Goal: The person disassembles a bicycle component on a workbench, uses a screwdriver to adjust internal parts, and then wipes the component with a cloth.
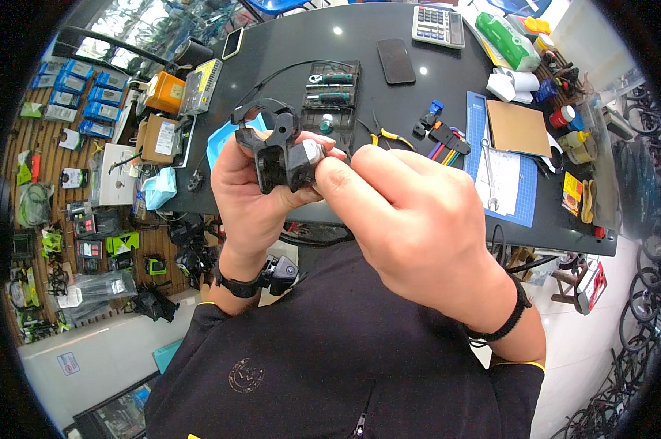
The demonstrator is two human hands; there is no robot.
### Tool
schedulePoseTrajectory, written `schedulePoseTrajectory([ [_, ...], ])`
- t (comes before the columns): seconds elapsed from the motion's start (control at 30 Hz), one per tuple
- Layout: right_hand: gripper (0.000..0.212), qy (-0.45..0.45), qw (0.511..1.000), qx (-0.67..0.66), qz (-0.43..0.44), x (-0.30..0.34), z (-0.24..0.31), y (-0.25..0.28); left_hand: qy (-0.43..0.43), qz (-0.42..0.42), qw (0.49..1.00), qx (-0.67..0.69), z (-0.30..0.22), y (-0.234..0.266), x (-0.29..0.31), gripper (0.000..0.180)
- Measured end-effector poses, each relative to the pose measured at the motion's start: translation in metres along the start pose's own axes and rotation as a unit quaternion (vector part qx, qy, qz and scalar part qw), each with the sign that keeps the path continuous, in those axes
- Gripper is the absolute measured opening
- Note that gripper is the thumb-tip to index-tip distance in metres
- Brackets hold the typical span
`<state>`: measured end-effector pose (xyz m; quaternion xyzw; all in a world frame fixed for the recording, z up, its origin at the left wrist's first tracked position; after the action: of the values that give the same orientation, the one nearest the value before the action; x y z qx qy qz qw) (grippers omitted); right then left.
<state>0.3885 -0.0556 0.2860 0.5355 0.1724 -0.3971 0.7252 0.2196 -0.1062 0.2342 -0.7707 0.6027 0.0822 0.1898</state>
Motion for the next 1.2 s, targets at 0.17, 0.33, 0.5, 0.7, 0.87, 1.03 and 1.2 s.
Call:
schedulePoseTrajectory([
  [0.17,0.029,0.048,0.998,0.034,0.005,-0.0001,-0.0035,-0.0004,0.015,0.014,1.000,-0.024,-0.0042,0.0006,0.0005,0.051],
  [0.33,0.028,0.069,0.996,0.043,0.024,-0.0023,-0.0022,0.0018,0.015,0.016,1.000,-0.020,-0.0066,0.0020,0.0031,0.048],
  [0.5,0.026,0.089,0.994,0.057,0.022,-0.0034,-0.0016,0.0028,0.063,0.012,0.998,0.020,-0.0091,-0.0008,0.0033,0.045],
  [0.7,0.022,0.118,0.990,0.075,-0.004,-0.0041,0.0003,0.0026,0.083,0.018,0.994,0.072,-0.0101,-0.0022,0.0042,0.043],
  [0.87,0.019,0.113,0.991,0.076,0.001,-0.0068,0.0028,0.0057,0.093,0.025,0.994,0.059,-0.0092,-0.0013,0.0048,0.043],
  [1.03,0.018,0.092,0.993,0.067,0.028,-0.0040,-0.0009,0.0032,0.108,0.025,0.992,0.066,-0.0091,-0.0027,0.0049,0.044],
  [1.2,0.018,-0.025,0.999,-0.015,0.036,0.0015,0.0021,0.0010,0.063,0.001,0.998,-0.026,-0.0090,-0.0011,0.0071,0.046],
])
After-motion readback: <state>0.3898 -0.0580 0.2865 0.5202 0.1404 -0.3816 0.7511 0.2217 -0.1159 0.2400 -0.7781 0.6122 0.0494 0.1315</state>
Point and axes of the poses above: each hand's wrist, its own x-axis away from the middle knuckle, its own y-axis out of the back of the hand, z = x × y, the point moved 4 cm from there along -x, towards the middle knuckle, and after that the axes turned 4 degrees about -z, right-handed, at the moved point
